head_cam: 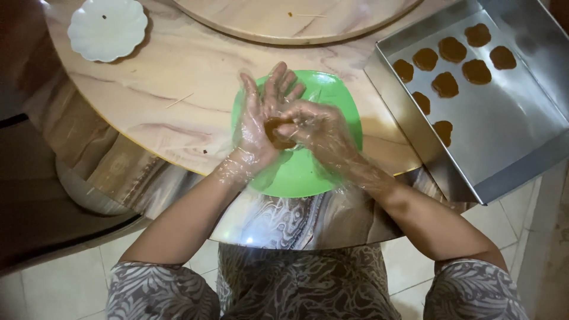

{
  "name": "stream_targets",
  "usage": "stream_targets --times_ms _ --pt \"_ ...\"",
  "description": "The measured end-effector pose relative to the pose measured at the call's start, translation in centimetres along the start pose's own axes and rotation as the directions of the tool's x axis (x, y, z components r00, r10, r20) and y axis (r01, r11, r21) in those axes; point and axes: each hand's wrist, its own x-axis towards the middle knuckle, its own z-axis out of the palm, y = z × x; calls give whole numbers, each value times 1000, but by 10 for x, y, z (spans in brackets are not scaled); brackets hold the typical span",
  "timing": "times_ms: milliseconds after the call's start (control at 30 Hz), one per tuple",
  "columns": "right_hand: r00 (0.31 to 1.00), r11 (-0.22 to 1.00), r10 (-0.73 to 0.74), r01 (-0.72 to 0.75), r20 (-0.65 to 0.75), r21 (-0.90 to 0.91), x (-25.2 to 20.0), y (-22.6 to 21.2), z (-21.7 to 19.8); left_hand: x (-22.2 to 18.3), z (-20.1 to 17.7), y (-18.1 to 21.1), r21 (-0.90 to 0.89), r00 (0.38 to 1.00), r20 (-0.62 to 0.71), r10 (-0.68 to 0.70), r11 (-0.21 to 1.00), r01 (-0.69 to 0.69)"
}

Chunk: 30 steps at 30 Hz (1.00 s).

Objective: Shaping small portions of dough into balls and arranging them in a baking tray

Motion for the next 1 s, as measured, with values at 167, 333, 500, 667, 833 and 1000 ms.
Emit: stream_targets --times_ms 167,333,500,667,833,1000 --pt "996 996 -23 30 -87 85 -7 -39 5 20 -27 -4 -194 998 21 59 979 -53" --pt "967 993 104 -89 -234 76 -10 -76 -6 24 -34 7 -124 994 22 105 987 -101" --pt "956 968 -74 138 -284 210 -37 -136 -28 20 -28 21 -142 990 6 138 980 -136" --pt "910 903 -101 -87 -403 -422 -73 -140 -127 5 -13 42 -225 984 29 173 961 -162" --pt "892 722 21 -326 -451 -610 -86 -118 -210 -1 -25 53 -190 945 155 287 948 -257" --pt "748 648 181 -579 -638 -495 -83 -98 -237 -21 -21 83 -142 852 379 361 933 -332"
